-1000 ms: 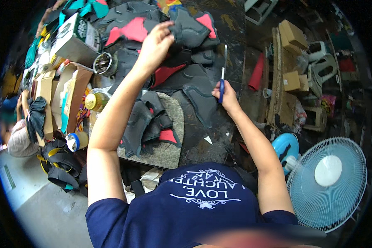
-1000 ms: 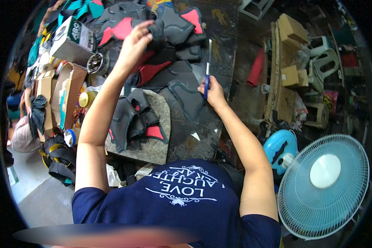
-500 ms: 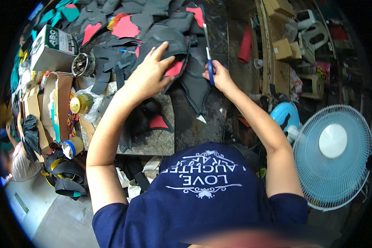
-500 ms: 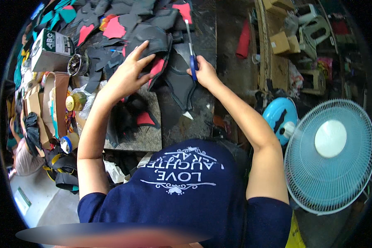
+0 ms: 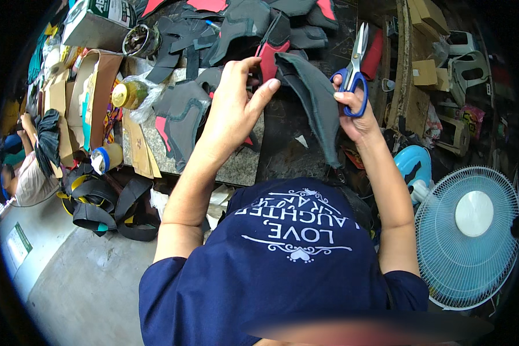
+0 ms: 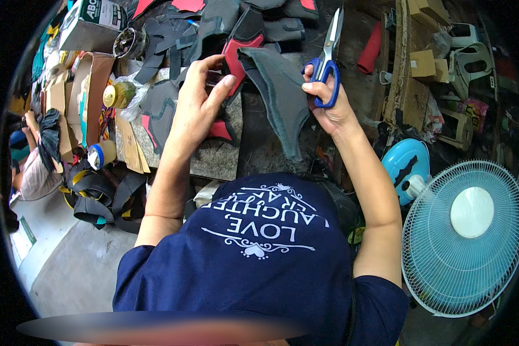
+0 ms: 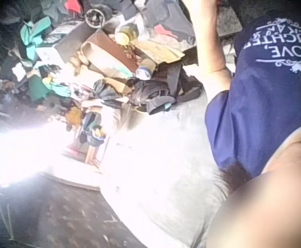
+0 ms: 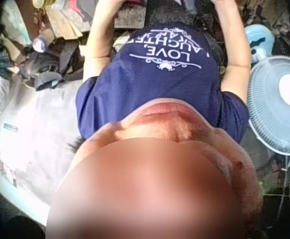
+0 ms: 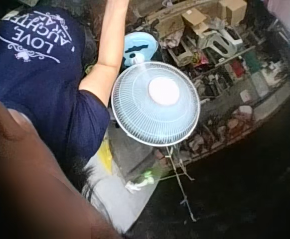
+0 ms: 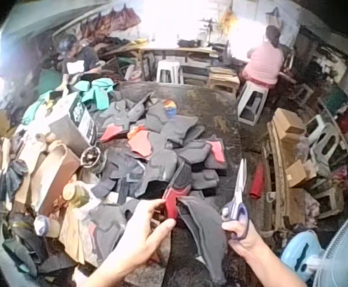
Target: The person uses scissors to cut black and pink fabric pieces on a cluttered worktable. They repeatedly pick up fabric, trim edges, and place cut pieces back on the table. The camera is head-mounted and shows the hands and work surface throughout.
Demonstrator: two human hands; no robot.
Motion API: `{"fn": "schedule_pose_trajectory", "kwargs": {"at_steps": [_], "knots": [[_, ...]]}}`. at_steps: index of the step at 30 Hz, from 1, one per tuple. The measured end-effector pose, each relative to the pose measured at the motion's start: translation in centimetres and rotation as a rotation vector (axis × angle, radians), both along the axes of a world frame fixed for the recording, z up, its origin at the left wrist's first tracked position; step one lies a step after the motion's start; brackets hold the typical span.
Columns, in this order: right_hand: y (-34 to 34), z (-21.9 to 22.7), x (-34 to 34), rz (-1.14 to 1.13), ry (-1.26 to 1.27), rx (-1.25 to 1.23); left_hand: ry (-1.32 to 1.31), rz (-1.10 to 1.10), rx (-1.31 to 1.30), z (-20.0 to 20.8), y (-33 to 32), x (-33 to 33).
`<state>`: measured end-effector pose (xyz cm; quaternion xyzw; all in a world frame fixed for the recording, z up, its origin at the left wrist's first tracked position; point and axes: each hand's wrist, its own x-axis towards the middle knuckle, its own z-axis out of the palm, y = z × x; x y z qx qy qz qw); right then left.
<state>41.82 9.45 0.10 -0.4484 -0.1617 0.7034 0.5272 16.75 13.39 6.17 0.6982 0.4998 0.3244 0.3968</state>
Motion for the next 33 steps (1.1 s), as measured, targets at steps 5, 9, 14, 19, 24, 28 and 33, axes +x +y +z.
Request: {"fn": "schedule_pose_trajectory", "kwargs": {"at_steps": [5,9,14,19,24,28,33], "knots": [[-1.3,1.1,-0.3,0.098,-0.07,0.098,0.095,0.055,0.05,-0.6,-0.5,-1.0],[-1.7,1.9,-0.7,0.218,-0.359,0.173,0.153,0.023,-0.116,-1.3,-1.6,-0.7],[-2.5,2.0,-1.8,0.336,-0.553,0.17,-0.385,0.081,-0.424,-3.3,-2.1,1.6],[-3.5,2.0,-0.4,0.618,-0.459,0.059,-0.661,0.165,-0.436,-4.0,-1.9,1.0],[-5.8,2.1,1.9,0.623,-0.259,-0.031,-0.632,0.188,-0.408,-3.8,-2.6,0.3],[-6.0,2.3,2.8,0.712,-0.25,-0.049,-0.62,0.185,-0.379,-3.8,-2.9,0.5],[-4.9,2.5,2.6,0.657,-0.263,-0.032,-0.487,0.151,-0.309,-3.6,-3.4,0.3]]}}
